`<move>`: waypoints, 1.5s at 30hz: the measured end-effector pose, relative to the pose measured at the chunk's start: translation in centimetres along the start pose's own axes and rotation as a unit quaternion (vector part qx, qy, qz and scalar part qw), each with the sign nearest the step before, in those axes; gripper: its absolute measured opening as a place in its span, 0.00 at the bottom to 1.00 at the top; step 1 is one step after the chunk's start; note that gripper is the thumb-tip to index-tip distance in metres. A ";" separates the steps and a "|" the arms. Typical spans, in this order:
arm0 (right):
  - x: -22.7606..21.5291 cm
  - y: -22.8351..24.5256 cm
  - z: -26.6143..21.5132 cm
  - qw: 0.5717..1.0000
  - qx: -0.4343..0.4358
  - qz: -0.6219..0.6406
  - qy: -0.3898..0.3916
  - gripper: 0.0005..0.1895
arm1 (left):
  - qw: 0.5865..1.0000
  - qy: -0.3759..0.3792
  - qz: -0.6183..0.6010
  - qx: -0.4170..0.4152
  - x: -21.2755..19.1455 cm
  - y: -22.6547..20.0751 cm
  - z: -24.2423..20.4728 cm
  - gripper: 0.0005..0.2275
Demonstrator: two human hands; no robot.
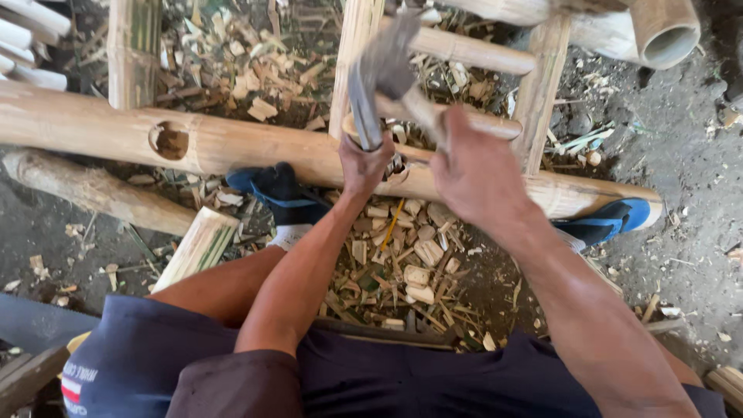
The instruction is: The person carves a hole into a bamboo frame using a chisel and a hammer. They then retrieve a bamboo piece, test its fit into the hole, and continue chiseling to adjust the opening.
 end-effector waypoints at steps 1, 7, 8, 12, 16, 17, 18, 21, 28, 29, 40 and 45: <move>-0.8 0.1 0.0 1.000 0.006 0.013 -0.021 0.07 | 0.999 -0.008 -0.008 0.037 -0.1 -0.6 0.2 0.20; 3.1 1.4 1.4 0.995 -0.031 -0.096 0.018 0.11 | 0.999 -0.005 0.027 -0.027 0.3 0.1 -0.1 0.11; 4.1 1.2 1.5 0.993 -0.009 -0.094 0.064 0.13 | 0.999 -0.008 0.028 -0.013 0.4 -0.1 -0.2 0.11; 1.9 2.0 1.9 0.990 0.041 -0.062 0.121 0.14 | 0.998 -0.017 0.038 0.037 0.2 -0.7 0.2 0.14; -7.8 4.3 0.8 0.998 0.003 0.021 -0.054 0.09 | 0.999 -0.015 0.042 0.008 -0.1 0.4 0.0 0.14; -8.7 4.6 0.6 0.994 0.000 0.053 -0.093 0.09 | 0.999 -0.018 0.037 0.007 -0.1 0.7 -0.1 0.14; -9.2 4.6 0.5 0.988 -0.003 0.085 -0.131 0.10 | 0.999 -0.020 0.032 0.006 0.0 1.0 -0.2 0.13; -6.0 6.1 0.0 0.940 -0.126 0.110 -0.299 0.18 | 0.999 0.014 0.048 0.015 0.8 1.2 -0.2 0.17; 2.2 1.5 0.2 0.981 0.091 -0.048 0.163 0.14 | 0.995 0.084 0.051 0.013 1.7 0.9 -0.8 0.14; -0.4 2.2 0.2 0.991 0.074 -0.040 0.107 0.15 | 0.994 0.057 0.085 0.024 1.6 0.7 -0.8 0.14; 8.3 -1.7 0.3 0.979 0.114 -0.007 0.168 0.13 | 0.983 0.088 0.116 0.115 1.2 0.1 -0.1 0.21; 9.6 -6.2 -2.4 0.981 0.148 0.071 0.103 0.16 | 0.974 0.086 0.196 -0.069 1.7 5.2 4.5 0.21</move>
Point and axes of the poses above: each hand's wrist, its own z-axis towards the middle knuckle, its own x-axis out of the palm, y = z × x, the point moved 7 cm from there along z, towards the middle knuckle, and after that the axes turned 7 degrees about -z, right-handed, at the moved point
